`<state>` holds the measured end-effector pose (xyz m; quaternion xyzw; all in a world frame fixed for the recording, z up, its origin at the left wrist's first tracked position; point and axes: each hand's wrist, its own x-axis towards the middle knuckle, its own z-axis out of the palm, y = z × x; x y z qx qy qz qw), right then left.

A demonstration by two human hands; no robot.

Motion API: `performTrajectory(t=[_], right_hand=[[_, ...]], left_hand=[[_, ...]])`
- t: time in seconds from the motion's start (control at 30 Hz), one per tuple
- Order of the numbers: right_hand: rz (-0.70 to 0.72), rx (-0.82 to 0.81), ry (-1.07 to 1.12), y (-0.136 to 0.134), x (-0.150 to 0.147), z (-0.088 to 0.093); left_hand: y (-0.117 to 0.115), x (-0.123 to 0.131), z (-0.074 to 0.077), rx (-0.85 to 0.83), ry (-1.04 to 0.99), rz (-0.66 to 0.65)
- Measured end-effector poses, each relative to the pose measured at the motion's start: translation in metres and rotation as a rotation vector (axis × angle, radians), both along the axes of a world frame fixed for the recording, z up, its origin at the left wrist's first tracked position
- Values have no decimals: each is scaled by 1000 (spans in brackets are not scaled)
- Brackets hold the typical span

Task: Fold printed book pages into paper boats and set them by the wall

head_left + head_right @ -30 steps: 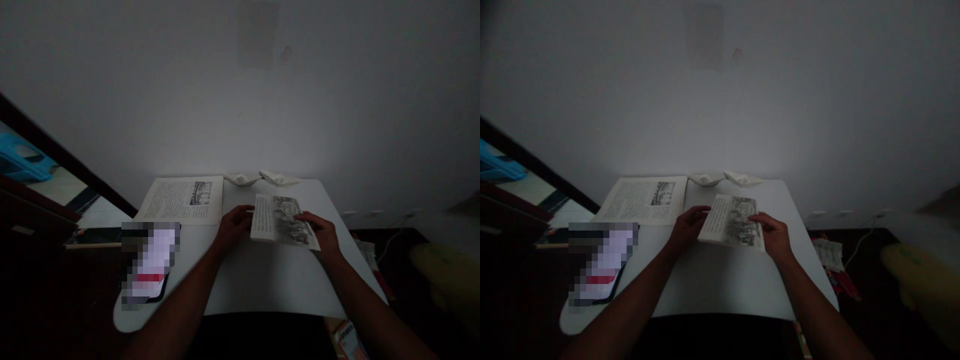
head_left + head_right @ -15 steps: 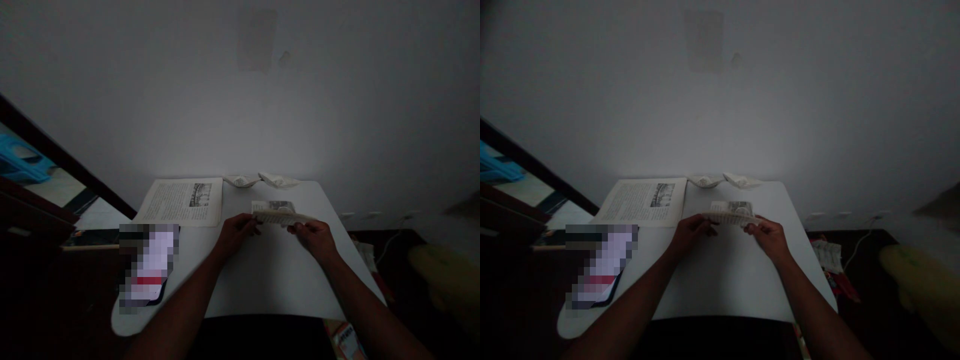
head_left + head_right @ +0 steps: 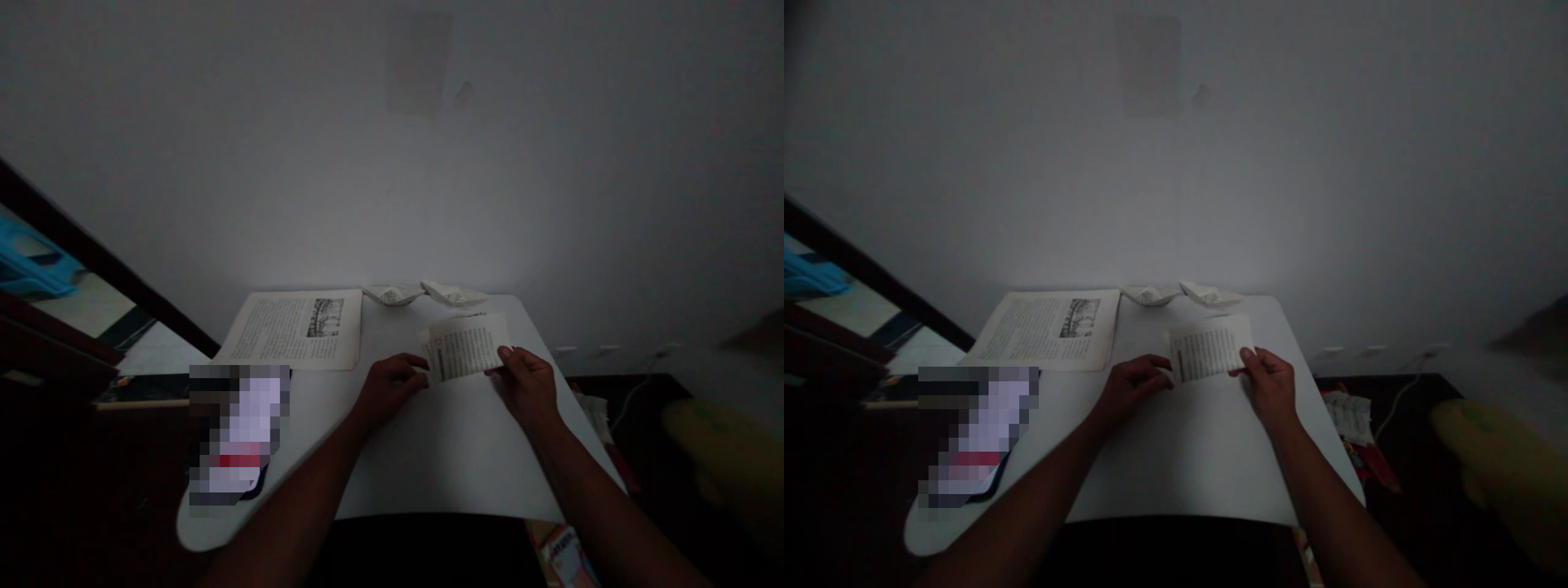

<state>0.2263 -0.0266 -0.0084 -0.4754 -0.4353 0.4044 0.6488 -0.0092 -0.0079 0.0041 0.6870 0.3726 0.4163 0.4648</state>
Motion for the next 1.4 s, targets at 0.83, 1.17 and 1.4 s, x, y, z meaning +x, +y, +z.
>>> performTrajectory(t=[0.83,1.17,1.4], right_hand=[[410,-172,-151,14,-24,43],[259,-203,44,9,-42,11],[239,-183,34,5,-41,14]], left_hand=[[-4,-2,-4,-287,-265,-4],[-7,2,-10,-317,-178,-202],[0,-1,-5,-237,-136,3]])
